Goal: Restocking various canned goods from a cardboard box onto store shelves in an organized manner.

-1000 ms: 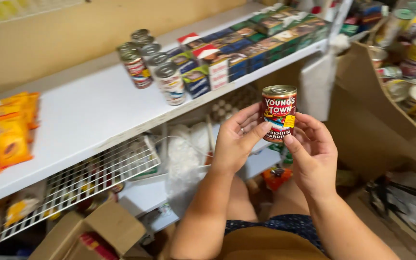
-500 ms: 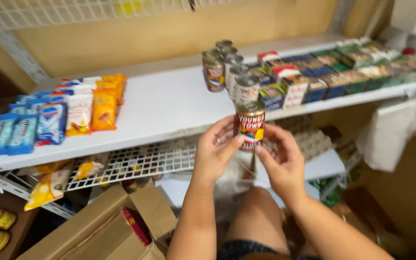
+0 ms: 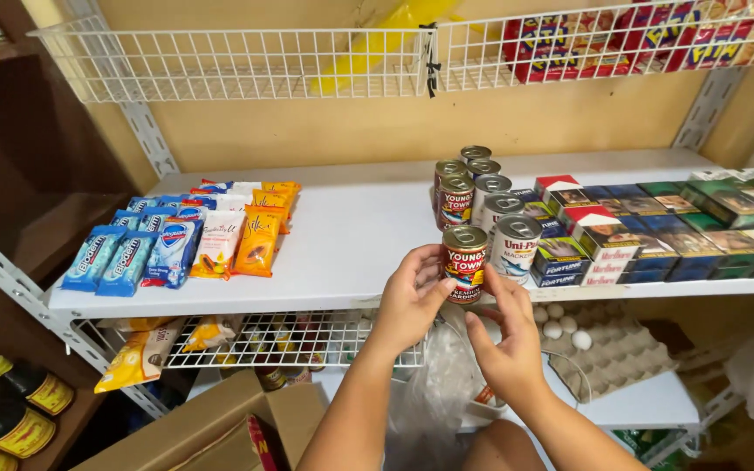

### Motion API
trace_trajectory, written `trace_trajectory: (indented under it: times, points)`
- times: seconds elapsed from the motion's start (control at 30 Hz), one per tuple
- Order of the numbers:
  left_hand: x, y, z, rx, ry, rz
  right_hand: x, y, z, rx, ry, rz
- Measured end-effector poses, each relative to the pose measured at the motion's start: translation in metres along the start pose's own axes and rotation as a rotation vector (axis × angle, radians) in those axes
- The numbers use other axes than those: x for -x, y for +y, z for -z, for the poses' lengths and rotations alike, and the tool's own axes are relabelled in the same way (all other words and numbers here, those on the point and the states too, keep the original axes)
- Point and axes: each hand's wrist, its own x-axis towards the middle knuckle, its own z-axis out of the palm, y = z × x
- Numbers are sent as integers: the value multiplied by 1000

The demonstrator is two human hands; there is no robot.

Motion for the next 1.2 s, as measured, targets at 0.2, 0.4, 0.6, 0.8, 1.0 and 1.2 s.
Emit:
trace_trajectory:
  times: [0.2, 0.4, 0.6, 0.8, 1.0, 1.2]
  points:
    - [-10, 3, -1, -285, 43, -52, -5, 4, -2, 83, -54, 28]
    - [-4, 50, -10, -557, 108, -39, -32, -35, 30, 414, -73, 282]
    - [-15, 48, -12, -546, 105, 4, -94, -59, 52, 528, -287, 535]
    - [-36, 26, -2, -620, 115, 28, -137, -40, 53, 615, -603, 546]
    - [-53, 25, -3, -686, 102, 47, -177, -28, 57, 673, -767, 449]
    - [-64, 18, -3, -756, 114, 3, -196, -17, 56, 734, -842, 270]
